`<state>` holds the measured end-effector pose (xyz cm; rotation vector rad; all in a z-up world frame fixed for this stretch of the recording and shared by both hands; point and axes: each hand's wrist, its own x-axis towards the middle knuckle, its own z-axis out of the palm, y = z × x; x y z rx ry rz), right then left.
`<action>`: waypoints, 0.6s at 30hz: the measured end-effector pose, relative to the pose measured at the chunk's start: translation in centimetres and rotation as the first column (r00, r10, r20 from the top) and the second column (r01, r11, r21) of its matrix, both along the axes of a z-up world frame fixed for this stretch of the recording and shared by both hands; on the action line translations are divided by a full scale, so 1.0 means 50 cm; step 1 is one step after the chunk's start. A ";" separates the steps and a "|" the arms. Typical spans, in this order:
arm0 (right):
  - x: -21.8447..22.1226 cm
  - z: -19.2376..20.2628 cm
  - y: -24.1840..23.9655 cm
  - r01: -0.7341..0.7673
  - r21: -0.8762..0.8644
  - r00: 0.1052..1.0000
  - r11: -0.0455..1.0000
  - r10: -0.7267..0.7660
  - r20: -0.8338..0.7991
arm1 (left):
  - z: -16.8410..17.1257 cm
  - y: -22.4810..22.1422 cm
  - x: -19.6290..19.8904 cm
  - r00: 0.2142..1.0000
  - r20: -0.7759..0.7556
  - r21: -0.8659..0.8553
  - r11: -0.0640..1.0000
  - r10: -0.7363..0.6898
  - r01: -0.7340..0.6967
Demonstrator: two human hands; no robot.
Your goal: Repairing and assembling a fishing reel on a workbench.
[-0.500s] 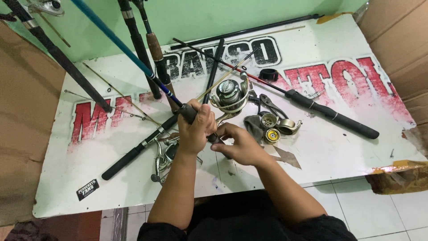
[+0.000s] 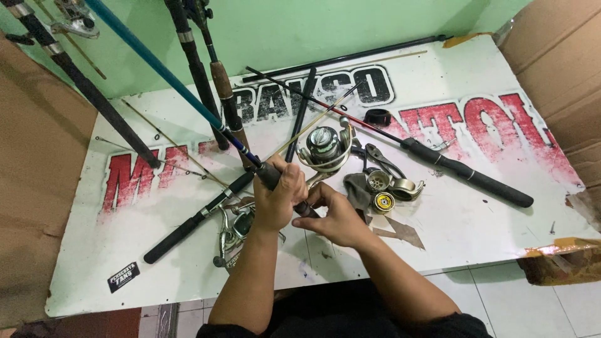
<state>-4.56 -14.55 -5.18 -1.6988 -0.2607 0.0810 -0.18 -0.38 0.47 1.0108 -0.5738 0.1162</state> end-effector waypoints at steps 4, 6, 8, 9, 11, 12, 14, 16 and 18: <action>0.001 0.042 -0.029 -0.122 0.007 0.993 0.993 0.122 0.000 | -0.004 0.001 0.000 1.000 0.009 -0.003 1.000 0.005 -0.005; 0.003 0.036 -0.026 -0.111 -0.015 0.989 0.994 0.112 0.097 | -0.012 0.001 0.004 1.000 0.001 -0.028 1.000 -0.009 0.009; 0.001 0.010 -0.009 -0.065 0.025 0.996 0.998 0.064 0.063 | -0.020 0.001 0.009 1.000 -0.003 -0.037 0.999 -0.009 0.009; -0.001 -0.003 0.001 -0.017 0.064 1.000 0.998 0.015 0.028 | -0.024 0.001 0.011 1.000 -0.007 -0.045 0.999 -0.012 0.011; 0.007 -0.012 -0.010 -0.045 0.031 0.999 0.998 0.045 0.018 | -0.021 0.001 0.008 1.000 -0.007 -0.044 0.999 -0.013 0.013; 0.011 -0.017 -0.014 -0.077 -0.003 0.997 0.997 0.077 0.006 | -0.019 0.003 0.006 1.000 -0.007 -0.044 0.999 -0.013 0.012; 0.007 0.029 -0.030 -0.138 -0.009 0.990 0.990 0.139 0.021 | -0.015 0.005 0.004 1.000 -0.007 -0.034 0.999 -0.005 0.005; 0.008 0.040 -0.035 -0.197 -0.019 0.980 0.980 0.197 0.037 | -0.011 0.005 0.005 1.000 -0.006 -0.027 1.000 -0.001 0.001; 0.010 0.014 -0.028 -0.101 -0.067 0.992 0.993 0.106 0.075 | -0.009 0.004 0.008 1.000 0.008 -0.017 1.000 -0.012 0.012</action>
